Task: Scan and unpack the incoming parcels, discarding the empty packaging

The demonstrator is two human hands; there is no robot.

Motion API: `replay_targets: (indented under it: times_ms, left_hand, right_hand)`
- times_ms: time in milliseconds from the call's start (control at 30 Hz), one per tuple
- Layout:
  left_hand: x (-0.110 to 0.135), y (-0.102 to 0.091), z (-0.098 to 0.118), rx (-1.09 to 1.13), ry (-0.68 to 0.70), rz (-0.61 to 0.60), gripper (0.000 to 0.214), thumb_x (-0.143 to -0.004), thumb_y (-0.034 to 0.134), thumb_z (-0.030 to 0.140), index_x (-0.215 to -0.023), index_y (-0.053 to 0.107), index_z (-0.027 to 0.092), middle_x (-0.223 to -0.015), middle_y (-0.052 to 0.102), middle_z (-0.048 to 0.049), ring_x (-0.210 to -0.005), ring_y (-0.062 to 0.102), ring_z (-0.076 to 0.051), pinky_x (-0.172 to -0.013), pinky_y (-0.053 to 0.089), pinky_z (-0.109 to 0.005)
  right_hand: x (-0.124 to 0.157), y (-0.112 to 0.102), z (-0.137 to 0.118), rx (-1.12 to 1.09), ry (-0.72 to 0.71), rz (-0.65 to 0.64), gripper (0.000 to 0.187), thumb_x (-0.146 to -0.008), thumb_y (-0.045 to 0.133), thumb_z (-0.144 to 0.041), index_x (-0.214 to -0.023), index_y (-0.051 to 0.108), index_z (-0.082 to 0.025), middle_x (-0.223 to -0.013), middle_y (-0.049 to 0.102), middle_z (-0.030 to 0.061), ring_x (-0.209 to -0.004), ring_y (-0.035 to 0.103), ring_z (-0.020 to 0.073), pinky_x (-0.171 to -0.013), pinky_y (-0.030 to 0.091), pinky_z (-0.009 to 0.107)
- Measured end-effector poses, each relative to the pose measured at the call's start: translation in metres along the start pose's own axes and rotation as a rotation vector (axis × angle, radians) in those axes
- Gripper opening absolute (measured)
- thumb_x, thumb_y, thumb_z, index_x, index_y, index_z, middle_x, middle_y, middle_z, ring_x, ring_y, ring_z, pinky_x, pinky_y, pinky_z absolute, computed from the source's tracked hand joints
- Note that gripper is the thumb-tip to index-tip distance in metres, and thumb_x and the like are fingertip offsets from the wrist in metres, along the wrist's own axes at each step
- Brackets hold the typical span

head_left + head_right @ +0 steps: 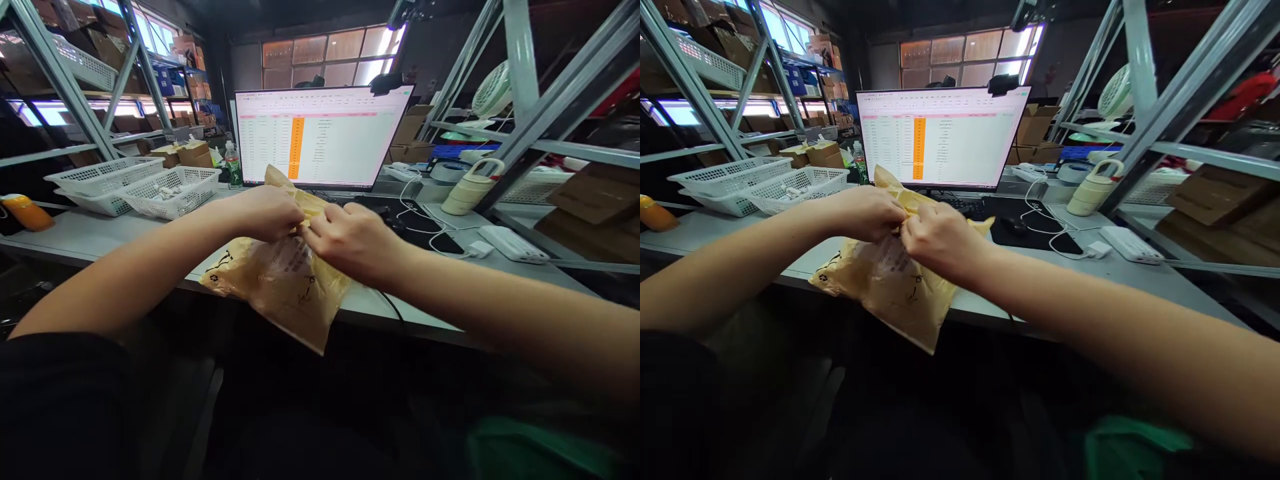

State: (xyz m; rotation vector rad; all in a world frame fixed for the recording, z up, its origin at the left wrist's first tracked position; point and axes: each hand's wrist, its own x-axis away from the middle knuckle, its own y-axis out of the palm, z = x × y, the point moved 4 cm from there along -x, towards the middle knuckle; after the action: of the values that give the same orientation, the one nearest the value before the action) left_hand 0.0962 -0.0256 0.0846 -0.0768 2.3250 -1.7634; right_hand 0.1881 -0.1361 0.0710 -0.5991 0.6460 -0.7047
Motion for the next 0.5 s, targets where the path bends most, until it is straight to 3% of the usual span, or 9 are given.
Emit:
replay_targets:
  times_ms: [200,367,500]
  left_hand:
    - [0.005,-0.020,-0.024,0.197,-0.123,0.202,0.015,-0.073,0.050,0.014,-0.072,0.066,0.015,-0.068,0.058,-0.0005,-0.071,0.058,-0.015,-0.074,0.043,-0.033]
    - [0.010,0.000,-0.039,0.279,-0.269,0.253,0.019,-0.072,0.048,0.011,-0.074,0.067,0.015,-0.067,0.061,-0.0028,-0.068,0.056,-0.015,-0.069,0.042,-0.033]
    - [0.006,0.019,-0.029,0.218,-0.178,0.172,0.017,-0.073,0.050,0.011,-0.075,0.066,0.018,-0.073,0.064,-0.0030,-0.069,0.055,-0.015,-0.071,0.043,-0.031]
  right_hand:
    - [0.016,-0.008,0.044,-0.178,0.254,0.154,0.040,-0.103,0.033,-0.023,-0.114,0.071,-0.022,-0.085,0.068,0.0115,-0.088,0.059,0.0284,-0.069,0.039,0.040]
    - [0.041,-0.002,0.041,-0.094,0.240,0.113,0.045,-0.104,0.028,-0.019,-0.122,0.070,-0.022,-0.098,0.073,0.0113,-0.089,0.060,0.0278,-0.065,0.038,0.040]
    - [0.053,0.023,0.045,-0.280,0.361,0.119,0.035,-0.101,0.038,-0.022,-0.121,0.066,-0.020,-0.100,0.073,0.0126,-0.089,0.062,0.0276,-0.066,0.041,0.037]
